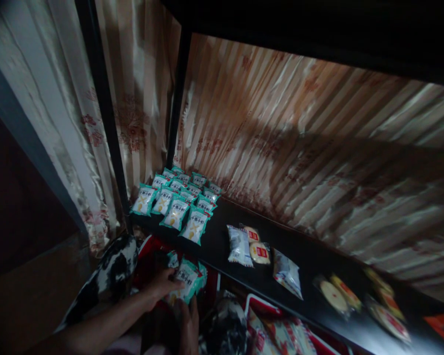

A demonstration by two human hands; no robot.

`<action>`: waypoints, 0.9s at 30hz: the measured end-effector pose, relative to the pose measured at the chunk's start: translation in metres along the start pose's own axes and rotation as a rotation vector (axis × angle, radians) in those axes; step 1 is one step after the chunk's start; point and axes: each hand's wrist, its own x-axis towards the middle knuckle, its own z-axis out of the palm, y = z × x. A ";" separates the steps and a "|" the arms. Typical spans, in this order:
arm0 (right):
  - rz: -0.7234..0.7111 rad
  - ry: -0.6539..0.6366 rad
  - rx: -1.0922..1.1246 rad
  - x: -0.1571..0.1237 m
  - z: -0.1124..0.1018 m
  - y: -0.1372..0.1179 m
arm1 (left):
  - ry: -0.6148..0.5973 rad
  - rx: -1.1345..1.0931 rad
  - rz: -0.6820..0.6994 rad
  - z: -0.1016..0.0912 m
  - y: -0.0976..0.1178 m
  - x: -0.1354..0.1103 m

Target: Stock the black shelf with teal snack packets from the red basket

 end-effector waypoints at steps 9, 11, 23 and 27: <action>-0.044 -0.088 -0.203 0.006 -0.014 -0.041 | 0.023 0.270 0.111 0.014 0.021 -0.004; -0.067 -0.062 -0.242 0.010 -0.019 -0.047 | -0.002 0.283 0.146 0.016 0.023 0.000; -0.195 0.105 -0.413 0.029 -0.030 -0.082 | 0.025 0.459 0.340 0.032 0.062 0.005; -0.198 0.142 -0.336 0.039 -0.028 -0.093 | 0.082 0.462 0.357 0.039 0.076 0.011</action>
